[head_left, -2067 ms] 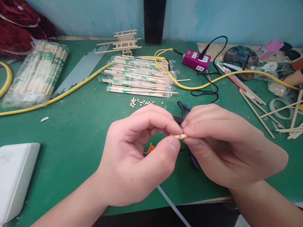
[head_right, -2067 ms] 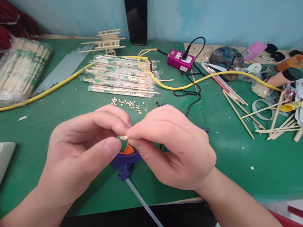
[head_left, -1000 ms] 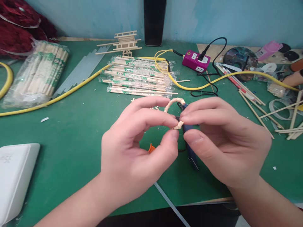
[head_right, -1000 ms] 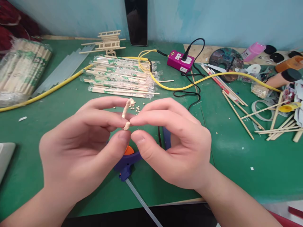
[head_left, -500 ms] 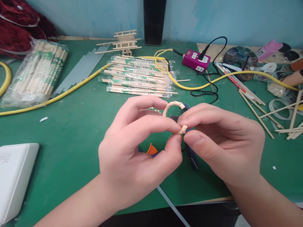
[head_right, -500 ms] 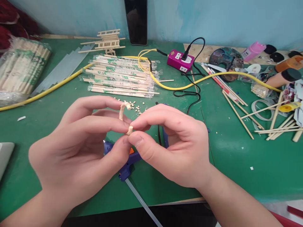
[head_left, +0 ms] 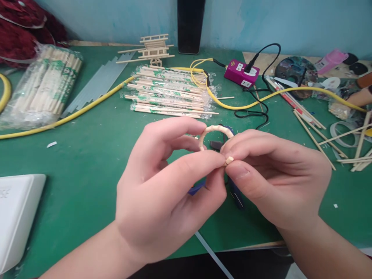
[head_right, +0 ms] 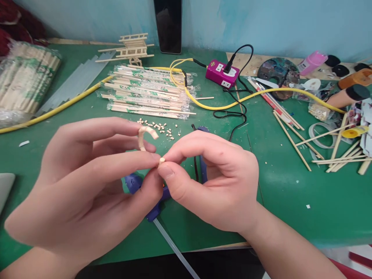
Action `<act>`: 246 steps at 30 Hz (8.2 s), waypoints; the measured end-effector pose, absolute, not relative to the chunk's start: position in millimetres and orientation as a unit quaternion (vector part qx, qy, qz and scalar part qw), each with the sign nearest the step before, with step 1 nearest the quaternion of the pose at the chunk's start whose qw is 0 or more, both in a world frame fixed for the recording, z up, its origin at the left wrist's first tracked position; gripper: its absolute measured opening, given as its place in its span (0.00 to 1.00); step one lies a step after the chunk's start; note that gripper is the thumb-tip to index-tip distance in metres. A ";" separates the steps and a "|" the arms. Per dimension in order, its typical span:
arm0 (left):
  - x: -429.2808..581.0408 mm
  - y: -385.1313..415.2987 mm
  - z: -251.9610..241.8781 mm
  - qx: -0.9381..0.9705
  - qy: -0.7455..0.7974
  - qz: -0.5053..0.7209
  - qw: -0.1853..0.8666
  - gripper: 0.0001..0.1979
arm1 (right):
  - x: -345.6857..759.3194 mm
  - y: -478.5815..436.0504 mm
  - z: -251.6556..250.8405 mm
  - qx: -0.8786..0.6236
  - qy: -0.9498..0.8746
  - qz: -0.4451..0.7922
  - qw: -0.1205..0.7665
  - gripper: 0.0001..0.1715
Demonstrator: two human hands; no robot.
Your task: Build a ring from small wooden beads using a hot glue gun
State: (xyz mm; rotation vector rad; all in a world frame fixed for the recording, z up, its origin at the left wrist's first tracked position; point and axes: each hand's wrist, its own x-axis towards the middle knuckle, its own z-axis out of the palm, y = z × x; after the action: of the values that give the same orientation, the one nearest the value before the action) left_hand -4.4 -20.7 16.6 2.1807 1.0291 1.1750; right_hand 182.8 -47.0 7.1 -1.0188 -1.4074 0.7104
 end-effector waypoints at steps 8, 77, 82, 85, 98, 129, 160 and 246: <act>-6.6 -18.1 19.1 0.810 0.358 0.410 0.219 0.04 | 182.1 -48.5 5.9 -0.439 -0.608 0.299 0.590 0.10; 0.5 -26.6 10.4 0.730 0.379 0.473 0.318 0.05 | 183.2 -48.9 4.0 -0.483 -0.494 0.265 0.672 0.09; 0.7 -19.7 13.6 0.627 0.347 0.483 0.503 0.05 | 187.4 -43.4 4.6 -0.483 -0.547 0.333 0.597 0.15; -0.8 -16.7 13.7 0.586 0.331 0.490 0.554 0.04 | 187.0 -46.5 4.9 -0.482 -0.586 0.322 0.567 0.08; 1.3 -20.5 3.0 0.692 0.341 0.533 0.349 0.14 | 185.4 -51.4 4.4 -0.477 -0.653 0.227 0.543 0.10; -6.8 -0.9 11.5 0.415 0.310 0.306 0.799 0.07 | 185.3 -48.9 10.3 -0.519 -0.597 0.253 0.557 0.13; -4.8 4.1 7.2 0.340 0.267 0.281 0.857 0.12 | 194.9 -44.5 4.2 -0.470 -0.439 0.532 0.551 0.10; 3.6 -16.9 -11.8 0.714 0.317 0.518 0.349 0.34 | 190.6 -44.9 3.5 -0.452 -0.377 0.600 0.541 0.05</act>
State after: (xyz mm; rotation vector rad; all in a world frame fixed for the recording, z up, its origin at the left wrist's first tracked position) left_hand 3.6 -16.9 -11.8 1.8492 0.8220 1.3417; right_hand 190.6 -44.9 3.5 -1.0748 -0.8946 1.4263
